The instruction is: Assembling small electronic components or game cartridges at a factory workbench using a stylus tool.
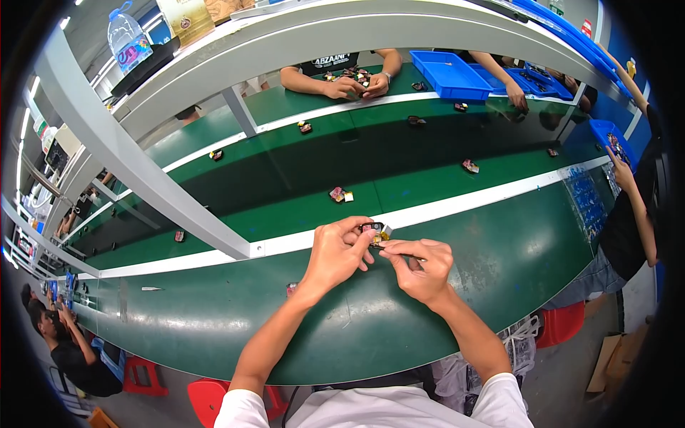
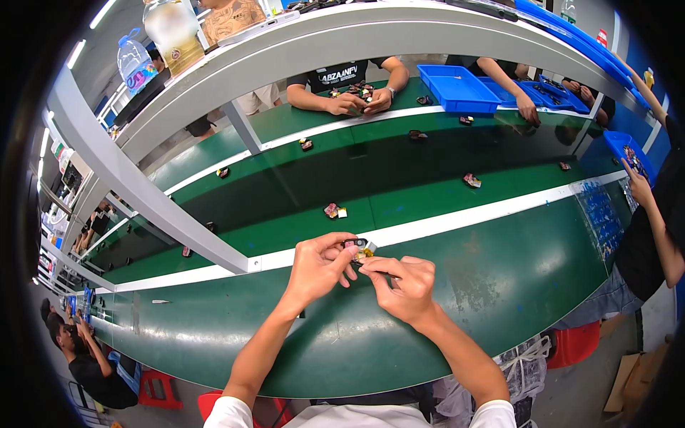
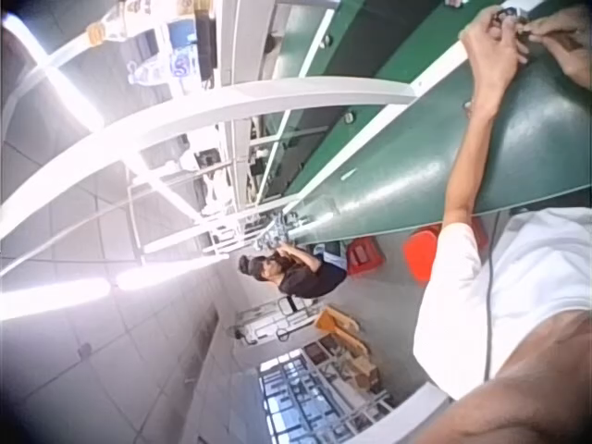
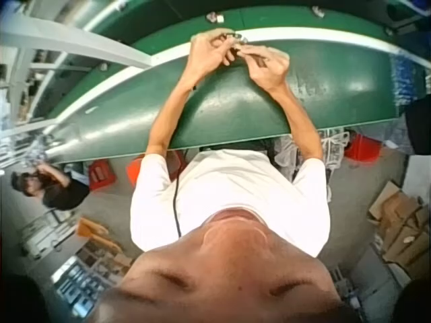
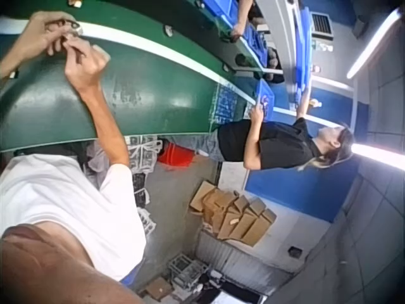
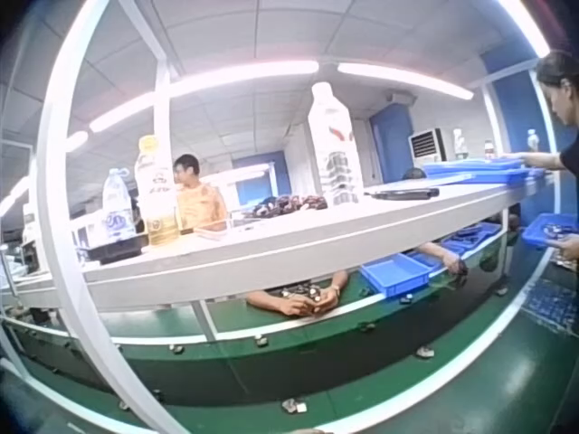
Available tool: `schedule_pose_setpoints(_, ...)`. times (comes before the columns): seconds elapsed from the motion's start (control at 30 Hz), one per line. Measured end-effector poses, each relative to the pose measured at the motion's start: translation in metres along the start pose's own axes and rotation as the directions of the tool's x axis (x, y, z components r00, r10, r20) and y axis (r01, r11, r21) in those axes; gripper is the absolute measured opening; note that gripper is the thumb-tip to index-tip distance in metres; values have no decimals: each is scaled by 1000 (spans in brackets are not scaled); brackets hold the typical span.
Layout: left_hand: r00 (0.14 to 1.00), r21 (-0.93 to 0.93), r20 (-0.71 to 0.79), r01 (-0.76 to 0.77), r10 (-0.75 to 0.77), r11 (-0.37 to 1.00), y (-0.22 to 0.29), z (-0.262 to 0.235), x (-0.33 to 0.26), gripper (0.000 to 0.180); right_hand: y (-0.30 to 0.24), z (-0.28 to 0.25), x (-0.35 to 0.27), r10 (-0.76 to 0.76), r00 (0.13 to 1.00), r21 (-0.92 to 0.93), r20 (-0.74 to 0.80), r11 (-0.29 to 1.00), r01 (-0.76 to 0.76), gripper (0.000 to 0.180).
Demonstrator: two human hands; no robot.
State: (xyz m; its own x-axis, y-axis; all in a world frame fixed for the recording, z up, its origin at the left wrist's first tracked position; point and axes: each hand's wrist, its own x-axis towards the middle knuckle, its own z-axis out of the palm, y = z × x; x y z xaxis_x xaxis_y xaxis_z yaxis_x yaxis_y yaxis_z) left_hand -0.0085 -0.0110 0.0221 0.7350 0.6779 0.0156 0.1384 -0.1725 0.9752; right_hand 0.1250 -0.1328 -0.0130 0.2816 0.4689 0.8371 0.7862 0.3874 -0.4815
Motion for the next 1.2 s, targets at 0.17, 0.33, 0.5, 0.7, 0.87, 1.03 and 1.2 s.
schedule_pose_setpoints(0.17, 997, 50, -61, -34, 37, 998, -3, 6, -2, 21, 2, 3, -1, -18, 1000, 5, -1, 1000, 18, 19)
schedule_pose_setpoints(0.33, 995, 172, -76, -57, 71, 983, -12, 6, 4, 20, 9, 6, -3, 24, 999, 13, 25, 1000, -24, 18)
schedule_pose_setpoints(0.5, 931, 182, -348, -51, 113, 982, -45, -47, 51, 19, 13, 3, 1, 188, 977, 78, -100, 980, -180, 18)
schedule_pose_setpoints(0.7, 797, 314, -588, 71, 136, 947, -122, -159, 98, 14, 22, 10, -4, 224, 970, 138, -91, 968, -211, 18)
schedule_pose_setpoints(0.87, 698, 770, -602, 377, 388, 516, -113, -142, 106, 13, 30, 7, -10, 256, 960, 120, -114, 963, -242, 17)
schedule_pose_setpoints(1.03, 892, 688, -315, -22, 326, 725, -103, -105, 120, 17, 32, 9, -10, 249, 964, 124, -92, 964, -236, 16)
schedule_pose_setpoints(1.2, 949, 656, -224, -20, 220, 754, -119, -100, 131, 19, 31, 9, -10, 254, 964, 107, -78, 964, -245, 15)
